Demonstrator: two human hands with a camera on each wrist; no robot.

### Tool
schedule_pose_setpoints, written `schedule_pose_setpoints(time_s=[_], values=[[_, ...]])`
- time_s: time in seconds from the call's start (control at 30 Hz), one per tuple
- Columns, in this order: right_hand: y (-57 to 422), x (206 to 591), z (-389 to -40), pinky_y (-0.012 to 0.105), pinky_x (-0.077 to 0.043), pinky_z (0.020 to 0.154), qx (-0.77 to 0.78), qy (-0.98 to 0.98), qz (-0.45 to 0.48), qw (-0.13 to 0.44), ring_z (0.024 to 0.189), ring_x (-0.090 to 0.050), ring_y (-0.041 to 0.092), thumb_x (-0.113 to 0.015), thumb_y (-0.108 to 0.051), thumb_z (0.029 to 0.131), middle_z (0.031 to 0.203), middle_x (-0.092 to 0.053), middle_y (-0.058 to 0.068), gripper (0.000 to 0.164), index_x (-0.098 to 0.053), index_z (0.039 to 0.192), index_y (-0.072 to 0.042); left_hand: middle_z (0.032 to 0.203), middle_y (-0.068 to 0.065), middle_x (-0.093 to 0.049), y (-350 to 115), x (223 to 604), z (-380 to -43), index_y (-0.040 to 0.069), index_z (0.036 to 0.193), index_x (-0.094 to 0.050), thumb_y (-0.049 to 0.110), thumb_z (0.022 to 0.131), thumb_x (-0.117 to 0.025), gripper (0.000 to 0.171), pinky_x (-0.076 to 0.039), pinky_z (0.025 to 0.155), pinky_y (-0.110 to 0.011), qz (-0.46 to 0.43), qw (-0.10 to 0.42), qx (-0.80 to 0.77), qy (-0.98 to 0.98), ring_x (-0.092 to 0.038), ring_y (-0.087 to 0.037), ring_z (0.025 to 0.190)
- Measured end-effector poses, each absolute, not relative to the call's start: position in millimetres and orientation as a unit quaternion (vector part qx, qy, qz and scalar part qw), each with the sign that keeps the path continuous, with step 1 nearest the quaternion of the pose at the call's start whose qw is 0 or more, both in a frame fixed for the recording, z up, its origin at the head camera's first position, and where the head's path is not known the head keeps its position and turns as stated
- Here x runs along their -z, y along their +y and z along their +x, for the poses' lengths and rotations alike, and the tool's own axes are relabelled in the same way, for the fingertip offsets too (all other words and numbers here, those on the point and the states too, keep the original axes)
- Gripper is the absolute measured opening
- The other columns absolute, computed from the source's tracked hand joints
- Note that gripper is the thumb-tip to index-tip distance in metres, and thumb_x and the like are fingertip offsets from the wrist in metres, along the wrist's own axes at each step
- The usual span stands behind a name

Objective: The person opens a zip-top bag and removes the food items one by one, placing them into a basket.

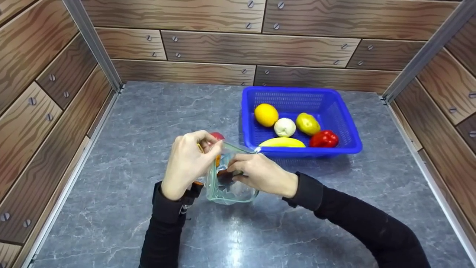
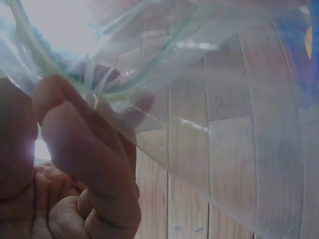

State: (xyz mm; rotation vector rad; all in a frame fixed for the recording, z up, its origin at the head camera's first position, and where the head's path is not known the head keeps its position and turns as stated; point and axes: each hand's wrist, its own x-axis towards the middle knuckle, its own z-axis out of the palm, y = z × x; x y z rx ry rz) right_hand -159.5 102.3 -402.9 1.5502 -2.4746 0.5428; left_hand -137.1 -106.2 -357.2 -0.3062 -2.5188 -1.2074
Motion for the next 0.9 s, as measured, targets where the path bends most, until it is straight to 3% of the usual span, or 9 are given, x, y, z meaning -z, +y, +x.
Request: schedule_pose_setpoints(time_s=[0.43,0.67,0.9], values=[[87,411,-159,0.031,-0.055,0.059,-0.056,-0.861,0.500,0.078,0.069,-0.066,0.019,-0.069,-0.002,0.077,0.087,-0.067,0.003,0.014,-0.072,0.087,-0.012,0.059,0.008,-0.060,-105,358,-137,0.017,0.079,-0.074,0.027,0.085,-0.070,0.012,-0.035,0.046,-0.021,-0.107,0.174,0.419,-0.885,-0.049,-0.006,0.049],[91,407,-160,0.030,-0.056,0.065,-0.084,-0.858,0.501,0.075,0.075,-0.067,0.018,-0.070,-0.003,0.076,0.091,-0.069,0.003,0.016,-0.073,0.090,-0.011,0.058,0.008,-0.059,-107,358,-137,0.016,0.079,-0.074,0.027,0.086,-0.069,0.013,-0.034,0.046,-0.021,-0.110,0.175,0.419,-0.884,-0.047,-0.007,0.047],[112,376,-153,0.027,-0.058,0.073,-0.149,-0.848,0.504,0.074,0.082,-0.069,0.015,-0.076,-0.011,0.077,0.099,-0.071,0.001,0.021,-0.074,0.098,-0.010,0.059,0.007,-0.060,-109,358,-137,0.016,0.078,-0.073,0.027,0.085,-0.069,0.013,-0.037,0.048,-0.021,-0.112,0.182,0.418,-0.883,-0.050,-0.006,0.050]])
